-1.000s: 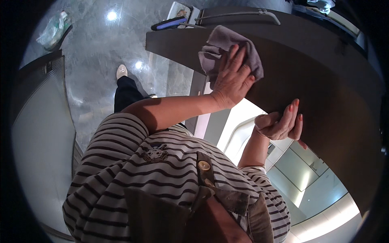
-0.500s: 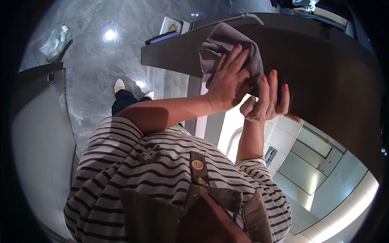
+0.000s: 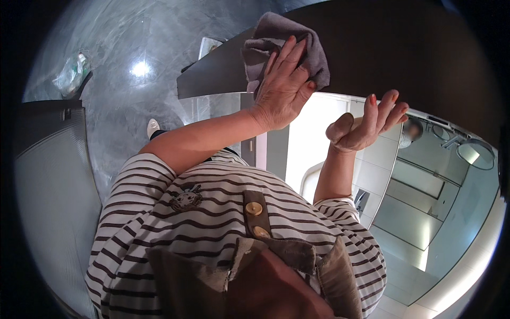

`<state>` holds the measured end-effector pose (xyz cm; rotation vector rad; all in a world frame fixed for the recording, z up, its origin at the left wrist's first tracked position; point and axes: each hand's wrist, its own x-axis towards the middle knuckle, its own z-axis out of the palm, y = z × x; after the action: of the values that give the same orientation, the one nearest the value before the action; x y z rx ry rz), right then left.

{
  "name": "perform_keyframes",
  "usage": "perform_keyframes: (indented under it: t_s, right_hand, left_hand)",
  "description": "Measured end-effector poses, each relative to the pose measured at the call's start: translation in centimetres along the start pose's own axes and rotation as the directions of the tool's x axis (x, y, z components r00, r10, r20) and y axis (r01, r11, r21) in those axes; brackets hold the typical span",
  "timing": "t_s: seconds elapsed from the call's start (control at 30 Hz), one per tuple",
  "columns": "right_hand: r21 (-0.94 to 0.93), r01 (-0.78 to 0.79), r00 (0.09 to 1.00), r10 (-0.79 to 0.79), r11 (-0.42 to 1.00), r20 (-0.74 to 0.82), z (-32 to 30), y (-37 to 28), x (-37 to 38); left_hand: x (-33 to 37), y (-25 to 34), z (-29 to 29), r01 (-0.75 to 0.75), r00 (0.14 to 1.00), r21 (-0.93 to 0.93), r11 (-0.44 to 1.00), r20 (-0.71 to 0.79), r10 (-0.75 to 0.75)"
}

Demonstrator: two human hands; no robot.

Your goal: The person wipes the edge of a glass partition and a dark countertop using a cloth. They move along the surfaces, cleaning different sections methodically.

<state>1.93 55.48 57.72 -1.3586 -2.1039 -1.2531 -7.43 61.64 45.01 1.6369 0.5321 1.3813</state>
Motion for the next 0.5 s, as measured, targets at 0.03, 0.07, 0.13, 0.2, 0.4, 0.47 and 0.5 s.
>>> perform_keyframes:
  t_s: [0.03, 0.07, 0.13, 0.2, 0.4, 0.47, 0.5]
  right_hand:
    - [0.004, 0.048, 0.999, -0.048, 0.999, 0.001, -0.1, 0.5, 0.4]
    - [0.014, 0.049, 0.999, -0.049, 0.999, -0.005, -0.5, 0.8, 0.5]
    - [0.038, 0.059, 0.998, -0.058, 0.998, -0.018, -1.0, 1.5, 0.8]
    - [0.078, 0.07, 0.998, -0.07, 0.994, -0.001, -1.5, 2.1, 1.1]
    - [0.213, 0.066, 0.997, -0.057, 0.975, -0.048, -2.4, 3.6, 1.5]
    - [0.277, 0.069, 0.994, -0.042, 0.958, -0.103, -1.7, 3.6, 2.0]
    - [0.252, 0.061, 0.998, -0.05, 0.966, -0.048, -2.2, 3.8, 2.0]
  left_hand:
    - [0.2, 0.4, 0.0, -0.026, 1.0, 0.019, 0.999, 0.017, 0.025]
    - [0.4, 1.0, 0.3, -0.063, 0.998, 0.008, 0.998, 0.0, 0.063]
    - [1.7, 2.2, 0.6, -0.149, 0.989, -0.014, 0.989, -0.024, 0.148]
    - [3.3, 4.0, 0.6, -0.241, 0.966, -0.024, 0.97, -0.104, 0.237]
    - [6.7, 7.2, 2.7, -0.426, 0.853, 0.145, 0.893, -0.265, 0.45]
    - [6.0, 5.9, 2.6, -0.418, 0.85, 0.205, 0.885, -0.256, 0.46]
    - [5.0, 5.1, 2.7, -0.392, 0.869, 0.207, 0.896, -0.237, 0.435]
